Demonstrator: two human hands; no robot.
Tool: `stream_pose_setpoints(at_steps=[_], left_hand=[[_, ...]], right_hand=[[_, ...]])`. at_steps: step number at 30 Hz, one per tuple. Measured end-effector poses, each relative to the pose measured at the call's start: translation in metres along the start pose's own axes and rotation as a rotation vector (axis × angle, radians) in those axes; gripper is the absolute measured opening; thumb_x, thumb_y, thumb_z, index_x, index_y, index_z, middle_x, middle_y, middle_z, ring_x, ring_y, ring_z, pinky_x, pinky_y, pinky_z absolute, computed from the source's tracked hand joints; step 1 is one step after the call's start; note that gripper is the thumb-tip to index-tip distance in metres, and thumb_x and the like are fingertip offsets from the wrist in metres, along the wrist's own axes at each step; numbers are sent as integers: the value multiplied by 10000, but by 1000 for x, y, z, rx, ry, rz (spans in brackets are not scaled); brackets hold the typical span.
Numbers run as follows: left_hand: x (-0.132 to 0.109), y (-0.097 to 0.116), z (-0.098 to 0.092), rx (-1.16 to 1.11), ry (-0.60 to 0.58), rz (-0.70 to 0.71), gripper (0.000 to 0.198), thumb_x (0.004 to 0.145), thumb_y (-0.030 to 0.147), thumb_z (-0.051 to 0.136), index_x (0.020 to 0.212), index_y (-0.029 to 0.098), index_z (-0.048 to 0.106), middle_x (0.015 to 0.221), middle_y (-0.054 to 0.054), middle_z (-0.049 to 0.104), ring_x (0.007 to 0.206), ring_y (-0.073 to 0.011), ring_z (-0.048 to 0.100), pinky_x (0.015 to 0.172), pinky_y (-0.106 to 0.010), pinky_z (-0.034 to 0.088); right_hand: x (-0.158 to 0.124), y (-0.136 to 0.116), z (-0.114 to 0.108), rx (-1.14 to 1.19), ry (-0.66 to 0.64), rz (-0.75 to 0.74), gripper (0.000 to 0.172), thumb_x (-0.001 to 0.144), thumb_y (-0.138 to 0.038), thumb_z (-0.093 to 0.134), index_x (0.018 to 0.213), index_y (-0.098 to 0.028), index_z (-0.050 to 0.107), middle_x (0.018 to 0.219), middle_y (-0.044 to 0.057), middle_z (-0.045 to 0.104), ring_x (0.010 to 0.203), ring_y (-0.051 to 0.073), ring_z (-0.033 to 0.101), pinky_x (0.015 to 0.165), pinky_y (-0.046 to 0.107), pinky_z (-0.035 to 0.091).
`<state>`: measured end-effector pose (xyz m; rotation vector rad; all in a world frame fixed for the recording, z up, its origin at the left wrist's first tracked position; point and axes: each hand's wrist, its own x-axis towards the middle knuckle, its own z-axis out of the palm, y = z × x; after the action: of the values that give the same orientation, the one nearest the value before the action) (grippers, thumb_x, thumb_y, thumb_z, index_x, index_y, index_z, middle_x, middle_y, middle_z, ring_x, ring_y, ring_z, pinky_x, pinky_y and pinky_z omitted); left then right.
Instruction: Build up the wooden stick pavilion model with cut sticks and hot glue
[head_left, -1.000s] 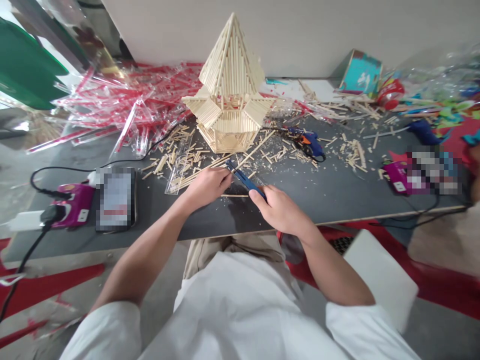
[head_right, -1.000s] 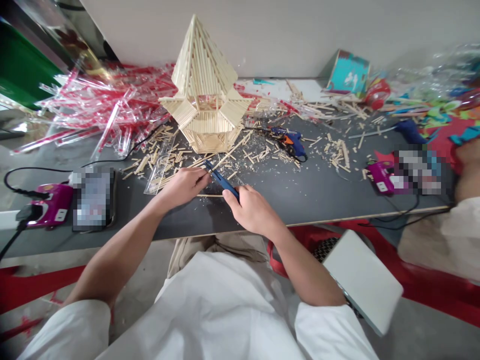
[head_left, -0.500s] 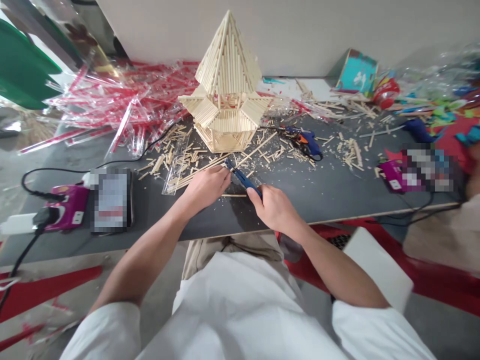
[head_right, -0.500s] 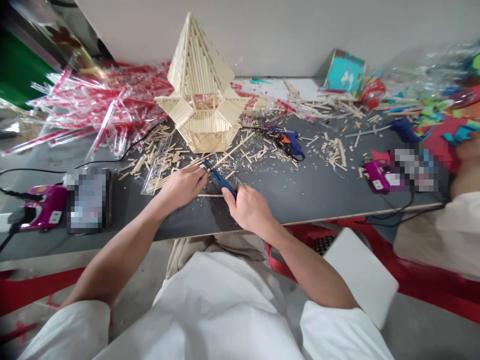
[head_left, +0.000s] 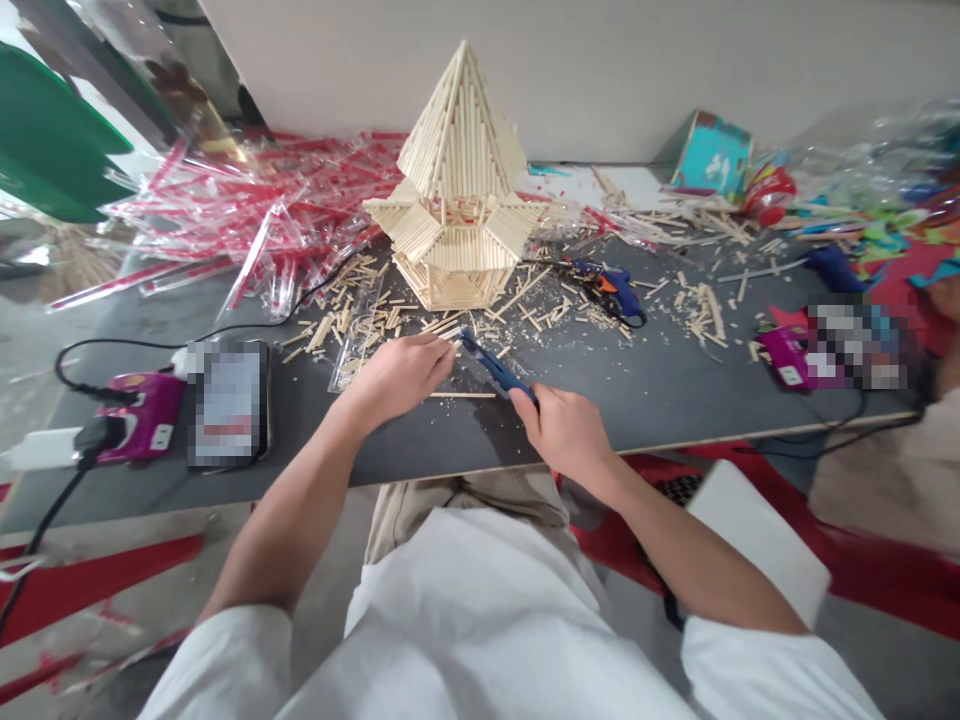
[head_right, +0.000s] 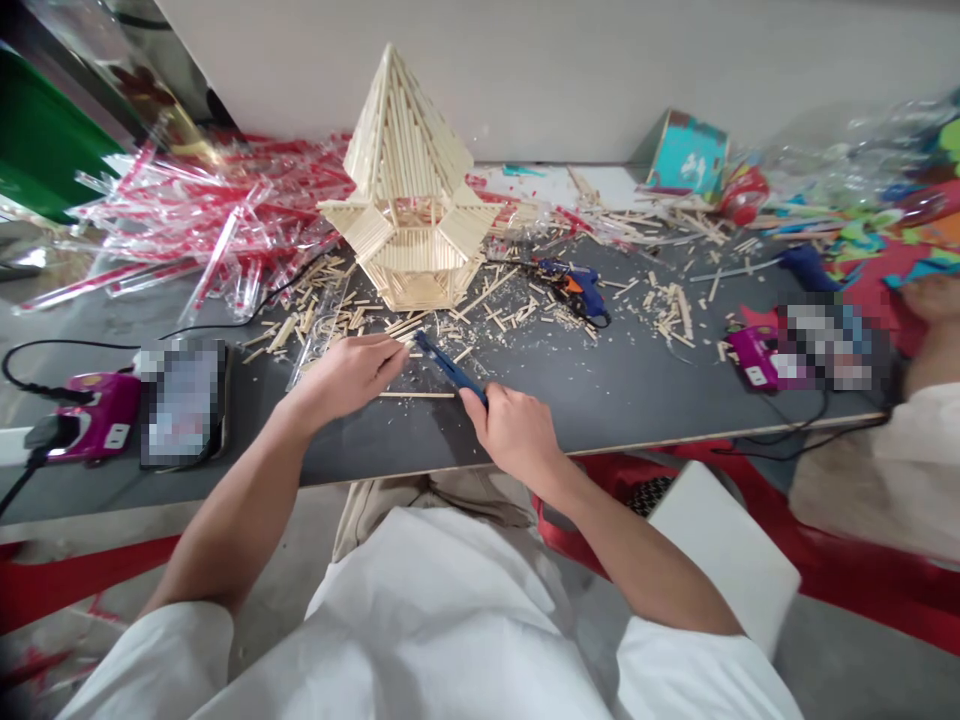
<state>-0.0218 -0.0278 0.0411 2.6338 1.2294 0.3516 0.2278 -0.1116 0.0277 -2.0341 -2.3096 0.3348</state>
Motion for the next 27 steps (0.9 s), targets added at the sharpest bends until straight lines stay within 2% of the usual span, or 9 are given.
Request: stream_pose_setpoints(at_steps=[4, 8, 11, 15, 18, 21, 24, 27], left_hand=[[-2, -4, 1, 135, -45, 10, 399, 1108, 316, 327, 973, 147, 663, 916, -86, 674, 816, -205, 687, 685, -295, 435], [-2, -3, 5, 229, -97, 22, 397, 1114, 306, 292, 1051, 169, 659, 984, -84, 674, 744, -195, 684, 621, -298, 426], [-2, -4, 6, 213, -118, 7, 381, 1112, 299, 294, 1086, 181, 655, 1005, -86, 675, 751, -197, 690, 638, -303, 453], [-2, -7, 6, 124, -117, -11, 378, 1110, 288, 299, 1113, 169, 658, 1047, -97, 686, 824, -201, 707, 705, -304, 490], [-3, -9, 7, 80, -60, -40, 374, 1105, 290, 317, 1142, 166, 667, 1095, -110, 694, 870, -207, 709, 723, -307, 499], [-2, -14, 10, 39, 41, -72, 357, 1100, 305, 345, 1133, 169, 674, 1083, -111, 694, 902, -204, 696, 759, -303, 502], [0, -20, 14, 11, 117, -106, 363, 1100, 329, 357, 1077, 170, 683, 1007, -101, 684, 878, -195, 675, 758, -294, 490], [2, -22, 18, -18, 138, -110, 380, 1101, 348, 360, 1035, 170, 689, 944, -93, 669, 859, -194, 659, 749, -291, 475]], right_hand=[[-11, 26, -4, -39, 86, 63, 571, 1089, -569, 252, 876, -179, 611, 826, 129, 725, 766, 267, 690, 642, 339, 304], [-17, 68, -3, -188, 278, 188, 538, 1066, -569, 350, 946, -136, 646, 888, 165, 716, 850, 295, 669, 719, 343, 374], [-18, 104, 3, -300, 417, 278, 602, 1045, -596, 374, 1033, -77, 678, 931, 211, 707, 886, 325, 645, 784, 369, 409], [-22, 137, 17, -378, 461, 394, 739, 1007, -652, 398, 1166, 19, 664, 1035, 292, 671, 979, 398, 614, 843, 440, 428], [-25, 144, 27, -384, 476, 433, 827, 999, -646, 419, 1382, 79, 530, 1190, 335, 622, 1112, 444, 581, 939, 514, 430], [-24, 141, 29, -328, 490, 423, 807, 1006, -585, 454, 1462, 81, 454, 1313, 357, 568, 1244, 462, 530, 1027, 574, 408], [-14, 129, 23, -249, 529, 338, 638, 990, -480, 537, 1393, 13, 569, 1392, 325, 544, 1320, 448, 482, 1095, 601, 381], [7, 105, 10, -106, 585, 146, 419, 979, -379, 579, 1256, -86, 693, 1310, 242, 620, 1274, 386, 515, 1119, 572, 397]])
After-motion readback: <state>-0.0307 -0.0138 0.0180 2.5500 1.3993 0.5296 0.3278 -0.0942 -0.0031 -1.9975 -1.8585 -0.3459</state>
